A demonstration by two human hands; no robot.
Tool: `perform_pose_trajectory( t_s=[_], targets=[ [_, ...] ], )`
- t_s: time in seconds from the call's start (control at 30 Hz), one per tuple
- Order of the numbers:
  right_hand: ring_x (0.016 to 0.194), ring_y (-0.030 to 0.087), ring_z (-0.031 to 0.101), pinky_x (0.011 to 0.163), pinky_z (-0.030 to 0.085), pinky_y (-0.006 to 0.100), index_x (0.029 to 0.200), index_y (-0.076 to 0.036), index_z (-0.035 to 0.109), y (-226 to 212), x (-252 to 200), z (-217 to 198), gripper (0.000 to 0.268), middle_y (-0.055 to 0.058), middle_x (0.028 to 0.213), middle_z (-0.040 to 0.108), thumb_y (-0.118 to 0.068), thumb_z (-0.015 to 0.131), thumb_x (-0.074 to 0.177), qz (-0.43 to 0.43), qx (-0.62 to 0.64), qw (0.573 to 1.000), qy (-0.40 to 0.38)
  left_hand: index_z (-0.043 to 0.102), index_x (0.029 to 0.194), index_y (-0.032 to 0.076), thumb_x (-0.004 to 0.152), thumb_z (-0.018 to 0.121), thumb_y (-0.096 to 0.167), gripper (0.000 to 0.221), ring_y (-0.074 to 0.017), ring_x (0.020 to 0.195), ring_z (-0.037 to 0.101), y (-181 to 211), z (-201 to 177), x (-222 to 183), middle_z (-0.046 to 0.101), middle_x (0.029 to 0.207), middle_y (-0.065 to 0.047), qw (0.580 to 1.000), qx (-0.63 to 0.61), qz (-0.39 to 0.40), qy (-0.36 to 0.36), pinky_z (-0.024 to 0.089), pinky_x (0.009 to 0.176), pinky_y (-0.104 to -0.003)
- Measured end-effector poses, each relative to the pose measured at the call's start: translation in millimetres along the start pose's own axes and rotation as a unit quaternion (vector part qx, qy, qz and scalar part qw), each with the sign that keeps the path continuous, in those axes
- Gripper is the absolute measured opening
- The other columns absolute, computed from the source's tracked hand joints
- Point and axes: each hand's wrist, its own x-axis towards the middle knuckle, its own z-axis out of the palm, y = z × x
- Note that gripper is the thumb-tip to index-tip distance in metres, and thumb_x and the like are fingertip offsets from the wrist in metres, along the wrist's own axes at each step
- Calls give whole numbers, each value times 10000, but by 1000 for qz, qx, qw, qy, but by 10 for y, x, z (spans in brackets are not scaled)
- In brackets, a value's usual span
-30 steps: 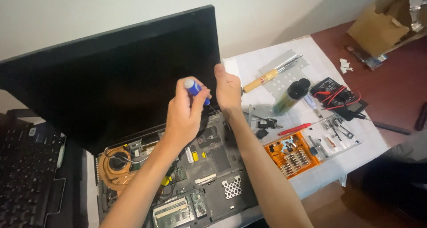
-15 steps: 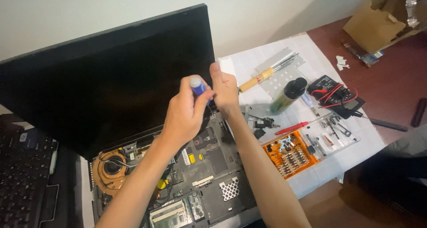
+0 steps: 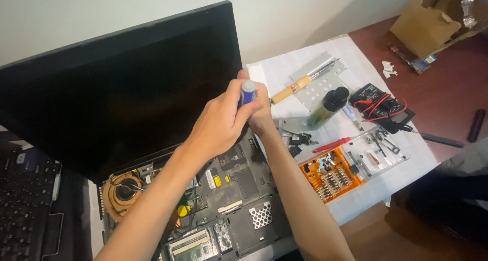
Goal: Disassembling a laptop screen by removing screws with a screwdriver and prying off the plastic bezel.
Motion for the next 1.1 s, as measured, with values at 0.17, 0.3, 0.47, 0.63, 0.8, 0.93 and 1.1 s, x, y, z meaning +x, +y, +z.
perform_pose_trajectory(
  t_s=[0.17, 0.3, 0.47, 0.63, 0.8, 0.93, 1.1],
  targets=[
    [610, 39, 562, 579, 389, 164, 709, -124, 636, -96, 20, 68, 441, -25, 608, 596, -505, 740, 906, -5, 1, 1000, -8, 494, 1216, 72, 1062, 499, 411, 372, -402, 802, 741, -15, -34, -45, 706, 847, -193, 1000, -17, -10, 6, 594, 683, -464],
    [539, 25, 543, 549, 408, 143, 676, -133, 632, -196, -24, 113, 532, -20, 588, 614, -494, 529, 1052, 65, 10, 997, 30, 448, 1251, 103, 1058, 500, 412, 368, -478, 858, 705, -29, -49, -78, 685, 885, -231, 999, -32, -25, 8, 570, 712, -545],
    [546, 26, 539, 540, 375, 151, 638, -163, 632, -228, -18, 149, 602, -14, 548, 600, -565, 461, 1051, 117, -44, 990, 63, 464, 1226, 108, 1062, 506, 380, 321, -460, 820, 716, -91, -69, -84, 701, 861, -205, 998, -50, -16, 26, 577, 675, -518],
    [507, 22, 523, 520, 372, 145, 605, -168, 599, -360, 43, 216, 604, -28, 512, 574, -555, 465, 1049, 125, -45, 989, 69, 467, 1223, 111, 1057, 516, 411, 346, -413, 823, 732, -30, -66, -80, 702, 857, -196, 999, -30, -10, 13, 588, 709, -499],
    [551, 45, 508, 559, 386, 181, 631, -193, 623, -324, -20, 215, 602, -45, 530, 555, -620, 468, 1026, 153, -97, 980, 80, 475, 1225, 105, 1051, 555, 360, 318, -402, 867, 733, -101, -16, -141, 751, 947, -158, 998, -46, -13, 43, 574, 737, -498],
    [513, 83, 516, 556, 404, 213, 650, -164, 641, -253, -10, 146, 668, -29, 500, 536, -690, 428, 1004, 160, -136, 975, 66, 485, 1200, 90, 1047, 574, 322, 291, -360, 860, 742, -139, 6, -213, 762, 974, -138, 996, -71, -21, 58, 574, 752, -480],
    [484, 103, 555, 533, 431, 241, 681, -151, 687, -41, 30, 1, 685, -4, 510, 582, -687, 418, 1013, 166, -167, 969, 77, 479, 1189, 92, 1041, 605, 321, 300, -334, 881, 738, -256, 111, -314, 757, 989, -121, 991, -76, -1, 113, 580, 756, -460]
  ],
)
